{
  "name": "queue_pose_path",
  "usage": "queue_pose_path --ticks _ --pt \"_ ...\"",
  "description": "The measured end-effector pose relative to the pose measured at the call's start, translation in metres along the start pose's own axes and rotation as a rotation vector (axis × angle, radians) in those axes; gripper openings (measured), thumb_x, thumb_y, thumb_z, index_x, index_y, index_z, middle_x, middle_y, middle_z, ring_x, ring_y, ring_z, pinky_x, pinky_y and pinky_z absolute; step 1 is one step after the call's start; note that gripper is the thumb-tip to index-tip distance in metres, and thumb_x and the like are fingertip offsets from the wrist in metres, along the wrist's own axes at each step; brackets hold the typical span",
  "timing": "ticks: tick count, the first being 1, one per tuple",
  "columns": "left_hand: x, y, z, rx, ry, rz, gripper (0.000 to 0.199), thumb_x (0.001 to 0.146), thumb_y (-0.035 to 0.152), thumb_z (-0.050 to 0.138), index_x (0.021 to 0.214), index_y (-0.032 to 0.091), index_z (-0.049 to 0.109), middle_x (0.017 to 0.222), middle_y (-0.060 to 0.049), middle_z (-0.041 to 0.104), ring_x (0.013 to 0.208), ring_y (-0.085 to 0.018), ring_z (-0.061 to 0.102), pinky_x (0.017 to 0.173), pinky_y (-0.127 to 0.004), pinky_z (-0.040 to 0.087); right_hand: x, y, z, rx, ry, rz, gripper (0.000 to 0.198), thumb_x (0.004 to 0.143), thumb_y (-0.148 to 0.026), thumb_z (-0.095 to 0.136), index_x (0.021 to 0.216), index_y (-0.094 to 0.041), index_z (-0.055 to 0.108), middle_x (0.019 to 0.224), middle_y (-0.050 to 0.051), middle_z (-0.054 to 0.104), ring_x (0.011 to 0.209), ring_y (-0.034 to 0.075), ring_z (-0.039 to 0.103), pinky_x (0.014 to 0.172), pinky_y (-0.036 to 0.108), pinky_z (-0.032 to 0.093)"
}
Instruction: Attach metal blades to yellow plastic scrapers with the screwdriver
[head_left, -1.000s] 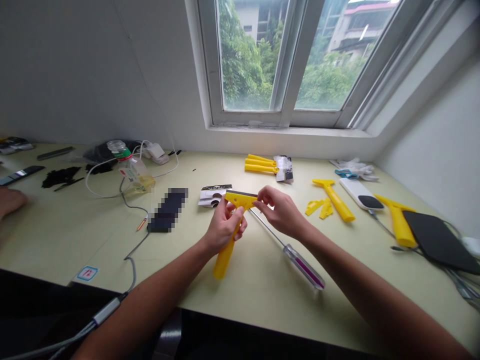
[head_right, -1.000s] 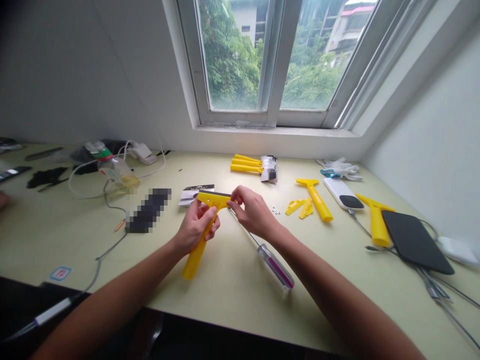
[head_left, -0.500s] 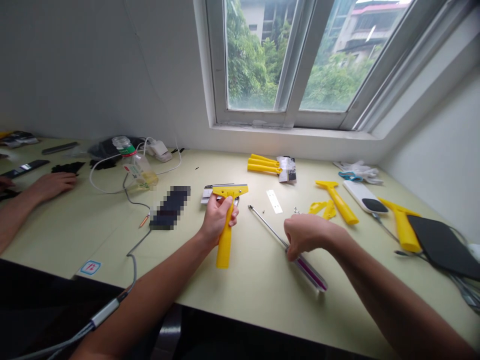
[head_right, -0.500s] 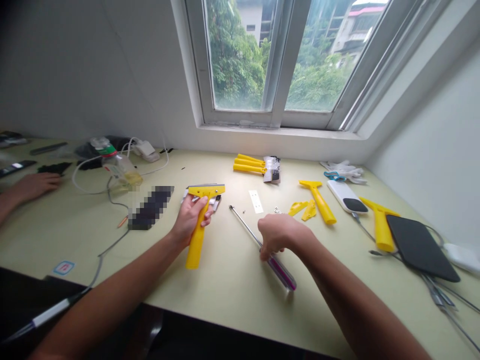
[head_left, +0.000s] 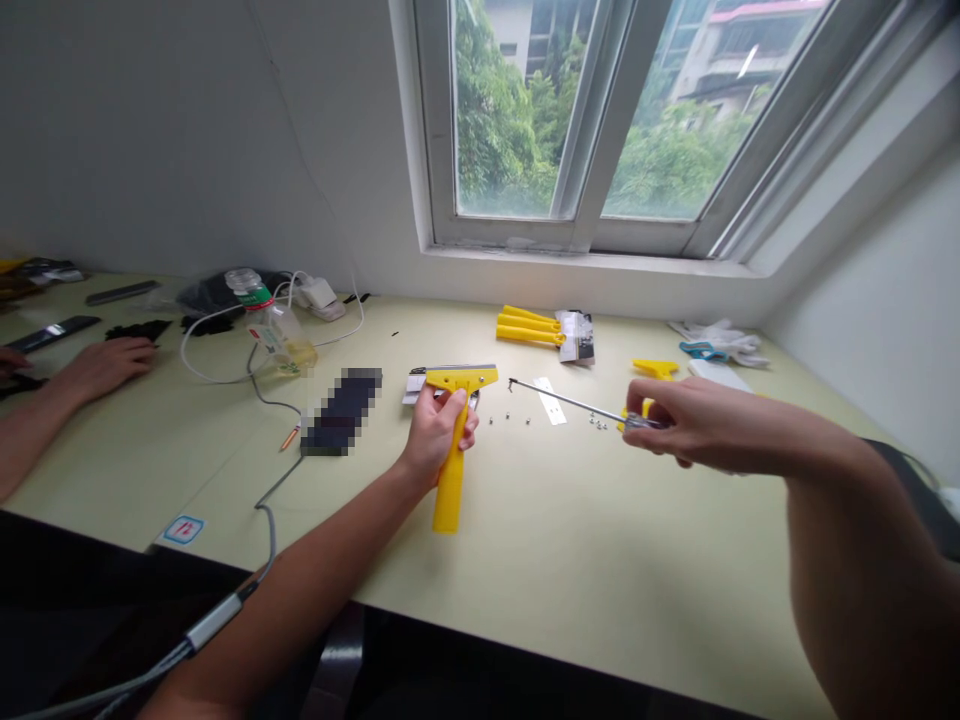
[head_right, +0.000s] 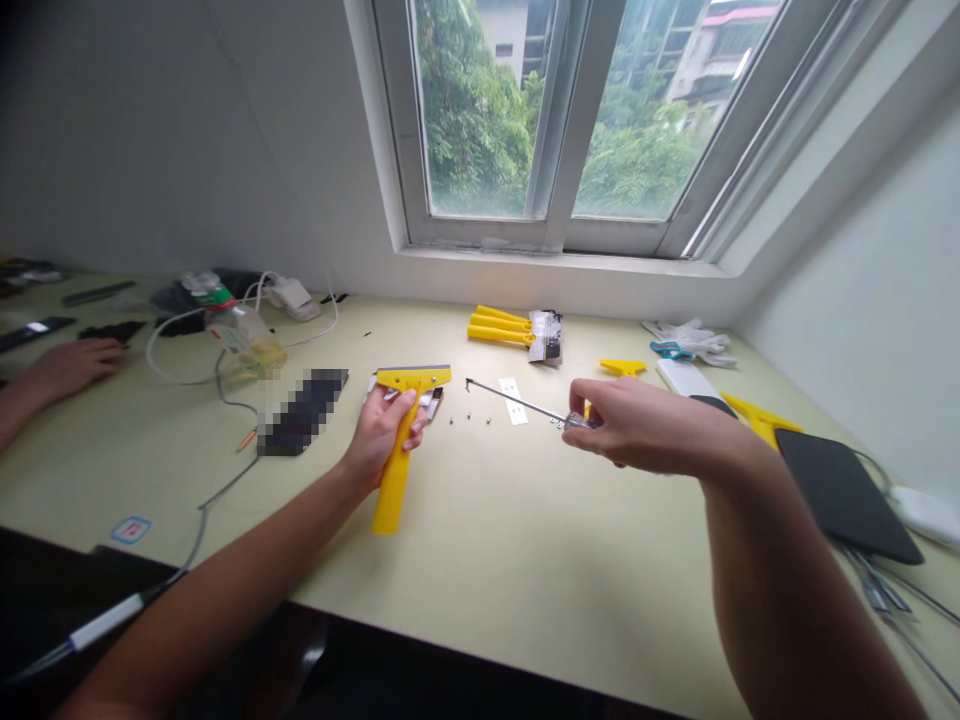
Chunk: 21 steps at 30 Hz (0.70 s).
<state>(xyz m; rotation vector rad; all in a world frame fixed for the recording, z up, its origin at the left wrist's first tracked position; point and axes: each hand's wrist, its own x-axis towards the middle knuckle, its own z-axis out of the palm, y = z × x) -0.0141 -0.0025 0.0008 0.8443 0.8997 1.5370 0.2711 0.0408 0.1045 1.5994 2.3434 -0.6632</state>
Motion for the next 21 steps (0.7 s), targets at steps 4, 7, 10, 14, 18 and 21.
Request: queue_pose_path --ticks 4,7,10,14,18,21 --pt "0.001 -0.002 0.0 0.012 -0.005 -0.011 0.032 0.078 0.027 0.067 0.095 0.023 0.041 0.077 0.004 0.051 0.047 -0.004 0.044 0.035 -0.014 0.031 0.0 -0.005 -0.003 -0.027 0.021 -0.037 0.035 0.081 -0.056 0.052 0.089 -0.023 0.059 0.079 0.004 0.069 0.063 0.017 0.062 0.051 0.025 0.041" --pt "0.001 -0.003 0.0 0.023 -0.004 -0.02 0.033 0.077 0.027 0.068 0.095 0.023 0.041 0.076 0.005 0.05 0.048 -0.004 0.044 0.035 -0.014 0.032 0.004 -0.012 -0.002 -0.003 -0.03 -0.011 0.034 0.078 -0.055 0.055 0.084 -0.022 0.061 0.079 0.005 0.069 0.062 0.017 0.062 0.051 0.025 0.042" --pt "0.0 -0.003 0.001 0.027 -0.005 -0.025 0.034 0.077 0.029 0.068 0.095 0.023 0.04 0.077 0.005 0.05 0.048 -0.004 0.045 0.035 -0.014 0.032 0.007 -0.012 -0.001 0.052 -0.106 0.002 0.036 0.078 -0.057 0.055 0.084 -0.022 0.063 0.077 0.005 0.07 0.057 0.016 0.062 0.049 0.025 0.042" --pt "0.0 -0.007 0.0 0.032 -0.022 -0.025 0.034 0.078 0.03 0.068 0.095 0.023 0.04 0.075 0.005 0.051 0.047 -0.005 0.046 0.037 -0.016 0.033 0.009 -0.003 -0.002 0.093 -0.127 -0.036 0.043 0.081 -0.061 0.051 0.085 -0.021 0.066 0.076 0.005 0.069 0.052 0.015 0.06 0.047 0.025 0.042" --pt "0.0 -0.013 -0.002 0.044 -0.063 0.023 0.028 0.083 0.027 0.064 0.1 0.022 0.043 0.074 0.006 0.052 0.048 -0.006 0.049 0.053 -0.025 0.049 0.009 0.005 -0.006 0.137 -0.149 -0.076 0.047 0.083 -0.063 0.048 0.089 -0.021 0.067 0.077 0.006 0.069 0.051 0.013 0.057 0.044 0.024 0.041" --pt "0.0 -0.017 -0.001 0.034 -0.077 0.034 0.027 0.084 0.027 0.063 0.102 0.021 0.044 0.08 0.007 0.054 0.048 -0.003 0.048 0.069 -0.032 0.055 0.009 0.009 -0.009 0.168 -0.165 -0.084 0.049 0.083 -0.064 0.047 0.09 -0.02 0.067 0.078 0.007 0.069 0.05 0.013 0.056 0.043 0.023 0.04"
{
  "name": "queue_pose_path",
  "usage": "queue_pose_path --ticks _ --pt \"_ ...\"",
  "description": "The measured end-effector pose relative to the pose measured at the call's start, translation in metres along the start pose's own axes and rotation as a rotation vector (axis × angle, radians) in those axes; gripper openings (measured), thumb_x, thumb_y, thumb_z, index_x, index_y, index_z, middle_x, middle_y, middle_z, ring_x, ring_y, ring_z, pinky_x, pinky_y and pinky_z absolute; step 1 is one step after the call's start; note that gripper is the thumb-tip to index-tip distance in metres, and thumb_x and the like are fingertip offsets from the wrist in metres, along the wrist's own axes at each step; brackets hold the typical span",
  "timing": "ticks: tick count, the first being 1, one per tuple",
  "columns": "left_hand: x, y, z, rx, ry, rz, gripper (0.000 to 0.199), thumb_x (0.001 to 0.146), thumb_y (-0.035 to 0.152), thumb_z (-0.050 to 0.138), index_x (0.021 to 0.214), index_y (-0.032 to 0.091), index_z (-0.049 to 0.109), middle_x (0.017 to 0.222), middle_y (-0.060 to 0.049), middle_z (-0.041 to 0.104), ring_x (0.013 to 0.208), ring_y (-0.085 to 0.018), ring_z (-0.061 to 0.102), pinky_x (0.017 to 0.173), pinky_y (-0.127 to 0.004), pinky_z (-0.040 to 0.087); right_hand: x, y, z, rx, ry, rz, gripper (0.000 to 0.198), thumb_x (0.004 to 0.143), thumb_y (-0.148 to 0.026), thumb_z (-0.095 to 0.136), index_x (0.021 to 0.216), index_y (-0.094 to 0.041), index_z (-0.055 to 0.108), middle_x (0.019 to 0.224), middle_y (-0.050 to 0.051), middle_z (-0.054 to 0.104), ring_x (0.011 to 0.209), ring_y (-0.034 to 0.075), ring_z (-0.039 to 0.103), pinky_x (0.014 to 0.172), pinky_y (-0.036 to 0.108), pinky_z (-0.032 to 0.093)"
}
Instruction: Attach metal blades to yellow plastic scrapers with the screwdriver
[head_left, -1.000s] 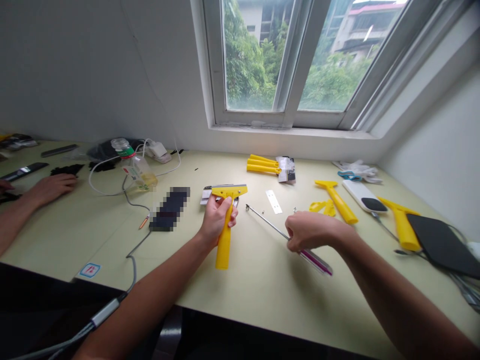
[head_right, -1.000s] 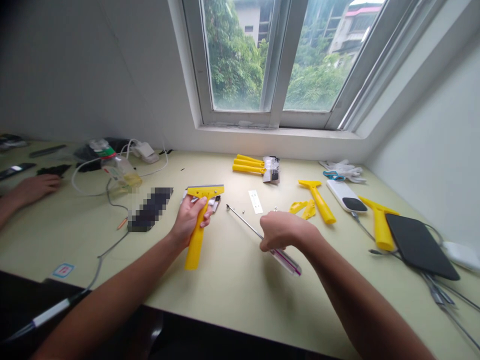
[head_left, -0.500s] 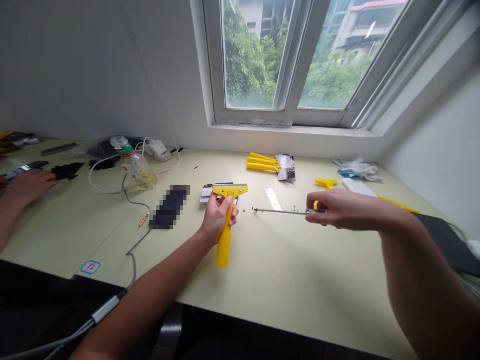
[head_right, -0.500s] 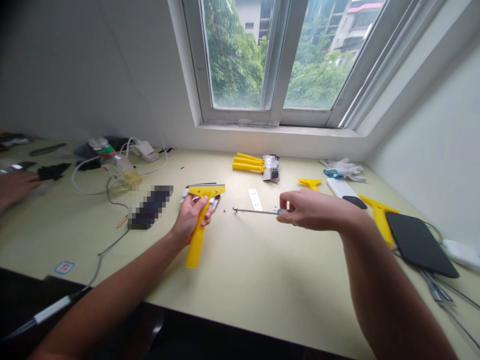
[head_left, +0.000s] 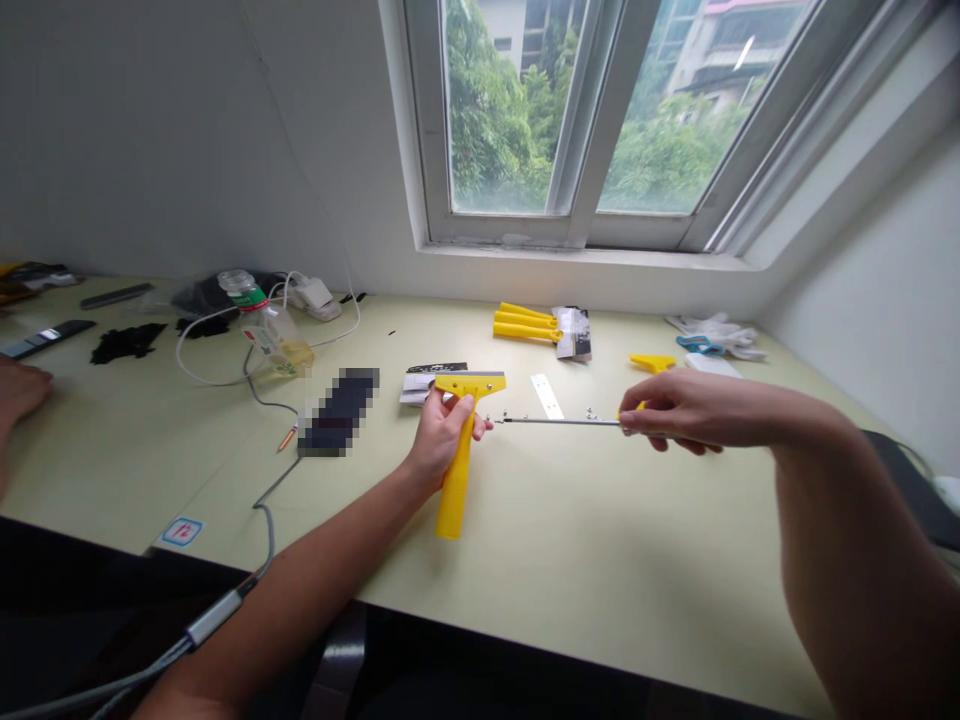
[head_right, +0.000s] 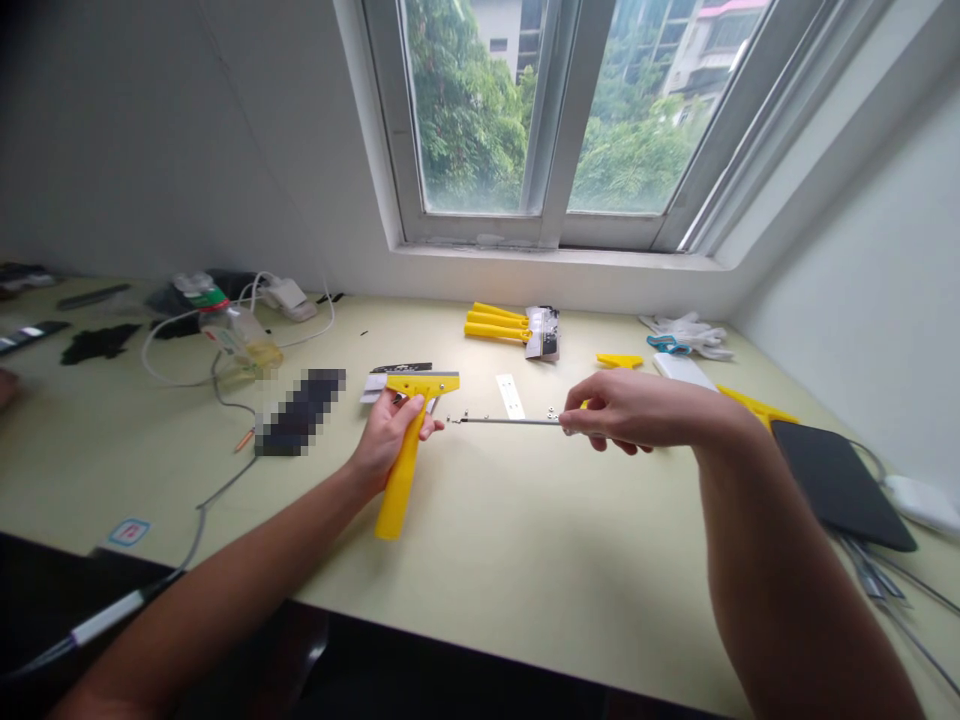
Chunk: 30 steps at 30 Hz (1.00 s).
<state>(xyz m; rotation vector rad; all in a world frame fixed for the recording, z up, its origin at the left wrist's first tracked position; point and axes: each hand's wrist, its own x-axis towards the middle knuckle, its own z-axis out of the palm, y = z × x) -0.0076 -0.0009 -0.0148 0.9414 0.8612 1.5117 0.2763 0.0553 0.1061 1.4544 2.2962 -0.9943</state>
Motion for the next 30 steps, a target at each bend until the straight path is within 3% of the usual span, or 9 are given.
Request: queue_pose_path --ticks 10,19,24,30 --pt "-0.003 -0.01 0.005 -0.028 -0.026 -0.062 0.027 0.085 0.026 0.062 0.104 0.023 0.044 0.08 0.008 0.054 0.047 -0.001 0.047 0.085 -0.039 0.054 0.0 0.004 -0.001 0.045 -0.019 -0.011 0.052 0.082 -0.066 0.046 0.087 -0.018 0.066 0.076 0.008 0.068 0.047 0.012 0.053 0.042 0.023 0.039" --pt "0.002 -0.015 0.004 0.053 0.023 -0.024 0.024 0.084 0.027 0.062 0.1 0.021 0.045 0.065 0.01 0.052 0.046 -0.004 0.05 0.082 -0.034 0.051 -0.001 0.001 -0.001 0.065 -0.049 -0.012 0.048 0.082 -0.064 0.049 0.086 -0.018 0.065 0.075 0.007 0.068 0.047 0.011 0.052 0.042 0.023 0.039" --pt "0.003 -0.018 0.004 0.045 -0.003 -0.029 0.024 0.084 0.025 0.062 0.1 0.021 0.044 0.073 0.008 0.056 0.044 -0.002 0.05 0.088 -0.035 0.05 -0.003 -0.002 -0.001 0.057 -0.068 -0.021 0.049 0.084 -0.064 0.046 0.086 -0.018 0.064 0.075 0.007 0.067 0.048 0.011 0.051 0.043 0.023 0.04" --pt "0.002 -0.02 0.007 0.04 -0.007 -0.079 0.029 0.082 0.028 0.065 0.101 0.021 0.044 0.08 0.006 0.058 0.045 -0.003 0.05 0.082 -0.035 0.052 -0.001 0.0 -0.001 0.05 -0.057 -0.015 0.05 0.085 -0.065 0.045 0.087 -0.019 0.064 0.074 0.006 0.067 0.048 0.011 0.051 0.042 0.023 0.04"
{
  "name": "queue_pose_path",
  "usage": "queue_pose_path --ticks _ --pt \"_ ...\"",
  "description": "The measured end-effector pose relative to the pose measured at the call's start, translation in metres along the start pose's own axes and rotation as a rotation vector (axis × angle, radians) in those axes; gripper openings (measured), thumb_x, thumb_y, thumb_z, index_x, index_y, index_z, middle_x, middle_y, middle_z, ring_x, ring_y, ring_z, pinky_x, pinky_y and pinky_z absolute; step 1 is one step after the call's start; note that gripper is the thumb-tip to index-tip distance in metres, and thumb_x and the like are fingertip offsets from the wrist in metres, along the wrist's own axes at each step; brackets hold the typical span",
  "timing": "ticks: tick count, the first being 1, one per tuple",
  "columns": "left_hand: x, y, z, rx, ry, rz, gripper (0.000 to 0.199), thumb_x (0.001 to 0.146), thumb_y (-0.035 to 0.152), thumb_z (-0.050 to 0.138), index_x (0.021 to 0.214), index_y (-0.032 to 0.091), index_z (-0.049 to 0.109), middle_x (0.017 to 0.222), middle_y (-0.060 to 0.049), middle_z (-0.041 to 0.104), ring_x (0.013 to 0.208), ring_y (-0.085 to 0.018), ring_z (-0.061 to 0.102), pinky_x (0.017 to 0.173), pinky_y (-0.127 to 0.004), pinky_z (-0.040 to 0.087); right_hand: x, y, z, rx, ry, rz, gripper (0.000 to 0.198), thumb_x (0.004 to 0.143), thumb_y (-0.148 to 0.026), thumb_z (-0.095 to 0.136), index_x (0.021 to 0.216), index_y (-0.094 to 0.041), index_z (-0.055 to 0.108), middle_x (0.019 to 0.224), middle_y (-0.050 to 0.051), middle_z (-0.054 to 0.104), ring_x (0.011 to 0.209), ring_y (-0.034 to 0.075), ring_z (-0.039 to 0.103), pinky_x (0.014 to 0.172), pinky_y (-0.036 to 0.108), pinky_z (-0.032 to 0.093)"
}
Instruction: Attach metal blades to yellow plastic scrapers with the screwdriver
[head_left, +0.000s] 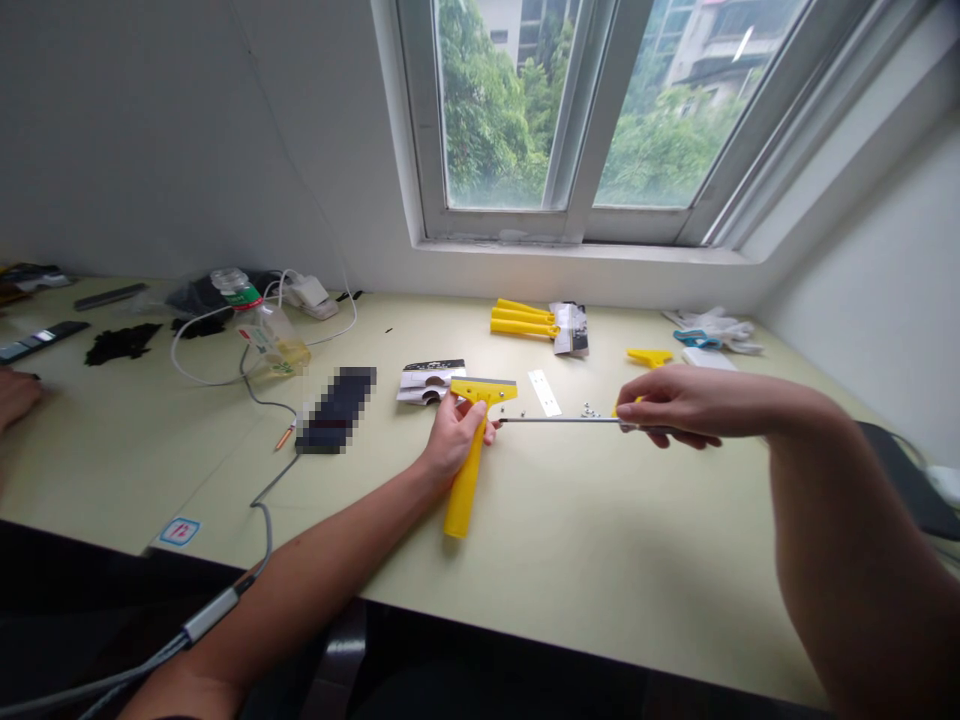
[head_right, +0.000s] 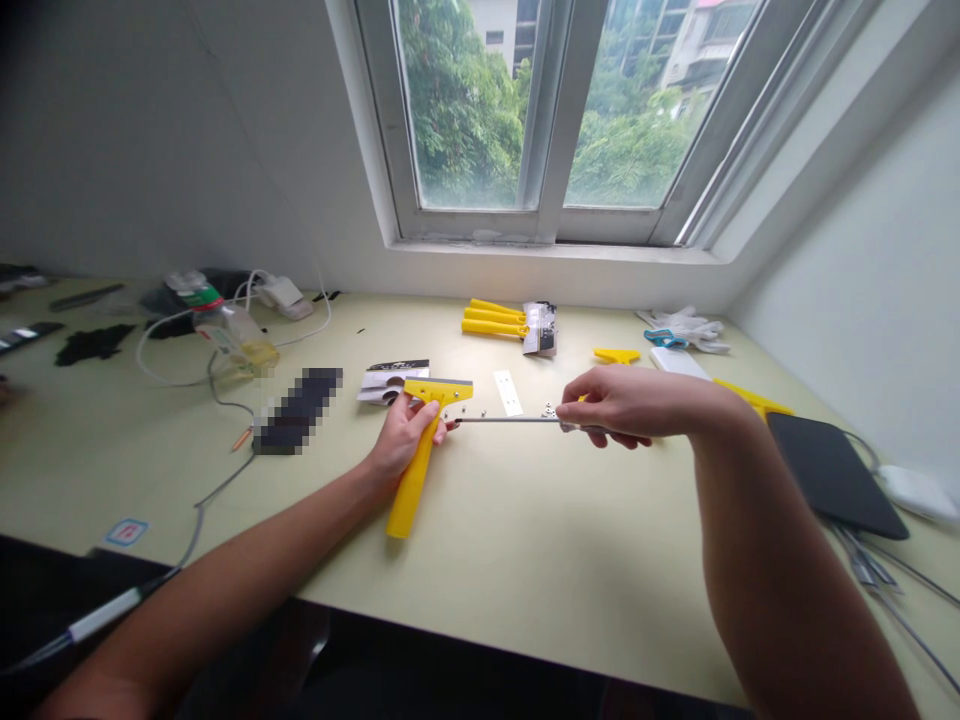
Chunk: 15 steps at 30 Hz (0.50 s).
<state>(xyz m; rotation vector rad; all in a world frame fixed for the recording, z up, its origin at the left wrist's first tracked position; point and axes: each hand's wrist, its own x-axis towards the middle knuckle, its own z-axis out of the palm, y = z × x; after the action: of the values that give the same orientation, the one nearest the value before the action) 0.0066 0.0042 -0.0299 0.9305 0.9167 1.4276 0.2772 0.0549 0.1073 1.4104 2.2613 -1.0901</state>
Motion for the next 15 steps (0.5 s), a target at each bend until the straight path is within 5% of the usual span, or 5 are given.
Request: queue_pose_path --ticks 15 --pt "0.005 -0.0047 -0.0035 0.019 -0.038 -0.002 0.027 0.082 0.028 0.064 0.1 0.02 0.045 0.096 0.0 0.061 0.048 -0.003 0.053 0.067 -0.029 0.053 -0.0005 -0.0007 -0.0031 -0.012 -0.019 -0.024 0.048 0.086 -0.063 0.045 0.089 -0.019 0.065 0.074 0.006 0.066 0.049 0.011 0.051 0.042 0.022 0.039"
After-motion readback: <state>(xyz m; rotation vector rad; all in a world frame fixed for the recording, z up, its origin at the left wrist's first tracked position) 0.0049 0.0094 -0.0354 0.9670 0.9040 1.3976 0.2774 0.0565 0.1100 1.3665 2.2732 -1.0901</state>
